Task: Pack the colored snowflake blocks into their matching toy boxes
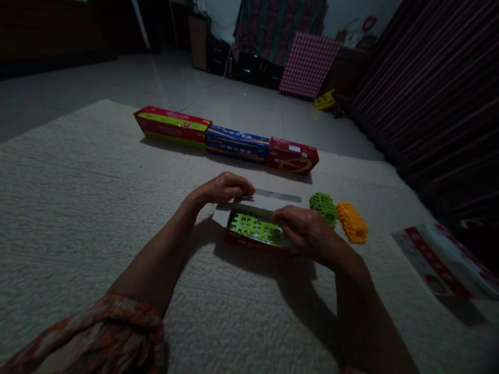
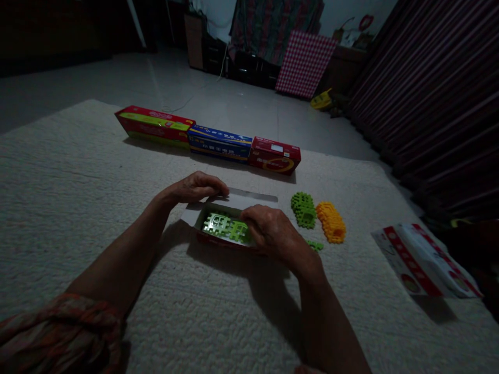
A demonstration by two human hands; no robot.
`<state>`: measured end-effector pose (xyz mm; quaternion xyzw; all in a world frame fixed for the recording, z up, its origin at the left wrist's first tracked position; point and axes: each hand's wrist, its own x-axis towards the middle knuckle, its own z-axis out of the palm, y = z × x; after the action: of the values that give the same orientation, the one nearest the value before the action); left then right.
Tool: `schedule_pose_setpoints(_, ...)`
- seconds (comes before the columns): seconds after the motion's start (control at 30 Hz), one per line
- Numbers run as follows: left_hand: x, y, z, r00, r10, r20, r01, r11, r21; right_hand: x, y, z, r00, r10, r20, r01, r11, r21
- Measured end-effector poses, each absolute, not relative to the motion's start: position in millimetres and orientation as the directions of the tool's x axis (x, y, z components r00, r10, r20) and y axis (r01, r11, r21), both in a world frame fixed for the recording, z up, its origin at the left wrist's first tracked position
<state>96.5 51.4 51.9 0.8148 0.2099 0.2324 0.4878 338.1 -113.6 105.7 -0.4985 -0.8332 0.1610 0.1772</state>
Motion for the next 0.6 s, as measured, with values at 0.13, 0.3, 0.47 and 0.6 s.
schedule_pose_setpoints(0.13, 96.6, 51.1, 51.5, 0.803, 0.571, 0.172, 0.111, -0.428, 0.897, 347.2, -121.1, 105.1, -0.456, 0.886, 0.088, 0.768, 0.441, -0.463)
schedule_pose_setpoints(0.3, 96.4, 50.2, 53.5, 0.802, 0.57, 0.177, 0.12, -0.445, 0.888, 336.8, -124.2, 107.5, -0.536, 0.842, 0.056, 0.7, 0.481, -0.527)
schedule_pose_setpoints(0.47, 95.7, 51.5, 51.0, 0.806, 0.57, 0.156, 0.137, -0.437, 0.889, 333.1, -125.5, 110.4, -0.559, 0.829, 0.002, 0.684, 0.462, -0.565)
schedule_pose_setpoints(0.6, 95.7, 52.6, 49.2, 0.803, 0.576, 0.151, 0.143, -0.432, 0.89, 336.3, -126.4, 109.3, -0.532, 0.846, -0.039, 0.701, 0.415, -0.58)
